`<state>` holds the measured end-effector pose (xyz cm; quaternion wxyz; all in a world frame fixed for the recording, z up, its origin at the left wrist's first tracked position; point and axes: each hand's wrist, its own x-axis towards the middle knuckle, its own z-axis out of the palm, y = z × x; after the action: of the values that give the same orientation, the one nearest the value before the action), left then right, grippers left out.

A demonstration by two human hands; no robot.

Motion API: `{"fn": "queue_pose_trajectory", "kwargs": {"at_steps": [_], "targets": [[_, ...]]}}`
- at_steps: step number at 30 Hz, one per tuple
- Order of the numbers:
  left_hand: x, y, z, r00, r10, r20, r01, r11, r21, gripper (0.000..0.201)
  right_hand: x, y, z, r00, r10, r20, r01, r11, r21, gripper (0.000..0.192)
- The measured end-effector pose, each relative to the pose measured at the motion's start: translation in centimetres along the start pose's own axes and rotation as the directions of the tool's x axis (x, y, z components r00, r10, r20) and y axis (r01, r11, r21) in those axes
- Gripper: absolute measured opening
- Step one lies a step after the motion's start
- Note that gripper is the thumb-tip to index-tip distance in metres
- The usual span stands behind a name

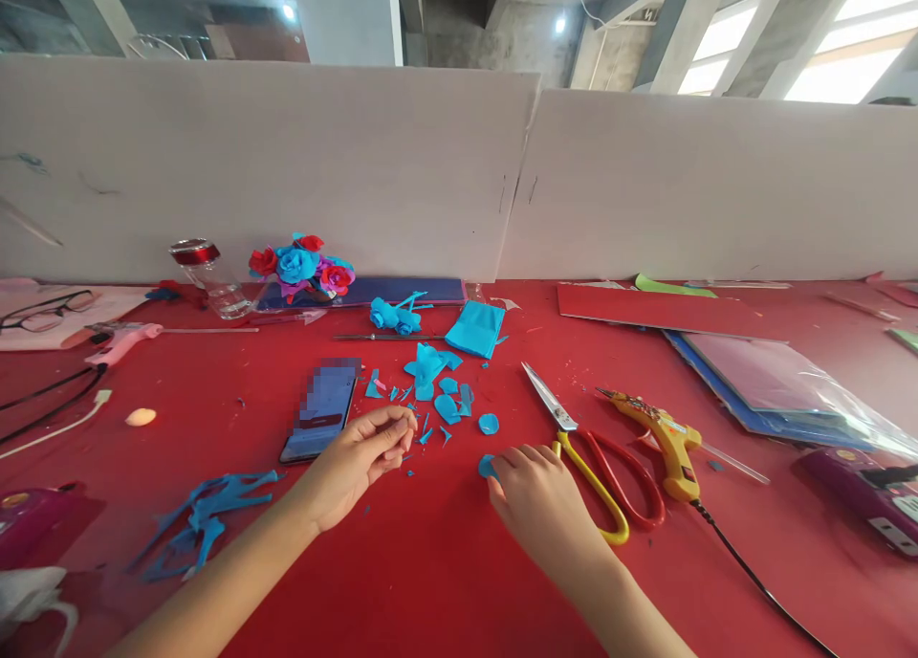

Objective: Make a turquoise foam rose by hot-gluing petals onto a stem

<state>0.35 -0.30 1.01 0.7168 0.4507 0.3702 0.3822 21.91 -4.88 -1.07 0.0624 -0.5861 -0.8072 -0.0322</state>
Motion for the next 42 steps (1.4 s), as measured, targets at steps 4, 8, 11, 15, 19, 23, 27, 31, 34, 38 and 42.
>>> {"fn": "queue_pose_trajectory", "kwargs": {"at_steps": [4, 8, 11, 15, 19, 23, 27, 31, 34, 38, 42], "targets": [[-0.2, -0.1, 0.0, 1.000, -0.002, 0.006, 0.002, 1.000, 0.006, 0.022, -0.1, -0.2, 0.3, 0.999, -0.008, -0.041, 0.007, 1.000, -0.018, 0.015], [-0.1, -0.1, 0.0, 1.000, -0.006, 0.002, 0.006, 1.000, 0.006, 0.021, -0.1, -0.3, 0.4, 0.997, -0.018, -0.072, 0.014, 0.998, -0.054, 0.014], [-0.1, -0.2, 0.0, 1.000, 0.002, 0.007, -0.002, 1.000, 0.006, 0.022, -0.2, -0.3, 0.4, 0.995, -0.031, -0.098, 0.025, 0.998, -0.066, 0.012], [-0.1, -0.2, 0.1, 1.000, 0.003, 0.006, -0.003, 1.000, -0.004, 0.022, -0.2, -0.2, 0.6, 0.989, -0.056, -0.138, 0.045, 0.995, -0.086, 0.012], [-0.1, -0.2, 0.2, 1.000, 0.004, 0.012, -0.004, 1.000, -0.005, 0.021, -0.1, -0.2, 0.9, 0.982, -0.059, -0.179, 0.045, 0.996, -0.080, 0.018], [-0.2, -0.2, 0.2, 1.000, 0.011, 0.019, -0.011, 1.000, -0.002, 0.020, -0.1, -0.1, 1.1, 0.982, -0.043, -0.186, 0.033, 0.998, -0.054, 0.024], [-0.2, -0.1, 0.2, 1.000, 0.011, 0.018, -0.011, 1.000, 0.003, 0.022, 0.0, 0.0, 1.0, 0.985, -0.025, -0.170, 0.020, 0.999, -0.027, 0.027], [-0.2, -0.1, 0.2, 1.000, 0.009, 0.015, -0.010, 1.000, 0.008, 0.023, 0.1, 0.3, 0.2, 0.991, 0.013, -0.137, -0.008, 0.999, 0.040, 0.029], [-0.1, 0.0, 0.2, 1.000, 0.007, 0.018, -0.007, 1.000, 0.016, 0.023, 0.2, 0.8, -0.5, 0.983, 0.157, -0.099, -0.115, 0.934, 0.339, 0.027], [-0.2, 0.0, 0.3, 1.000, -0.001, 0.013, 0.001, 1.000, 0.026, 0.024, 0.4, 1.5, -1.0, 0.907, 0.420, 0.047, -0.340, 0.661, 0.669, 0.027], [-0.3, -0.2, 0.4, 1.000, -0.010, 0.009, 0.010, 0.999, 0.030, 0.024, 0.5, 1.4, -1.2, 0.862, 0.475, 0.174, -0.438, 0.529, 0.727, 0.032]]}}
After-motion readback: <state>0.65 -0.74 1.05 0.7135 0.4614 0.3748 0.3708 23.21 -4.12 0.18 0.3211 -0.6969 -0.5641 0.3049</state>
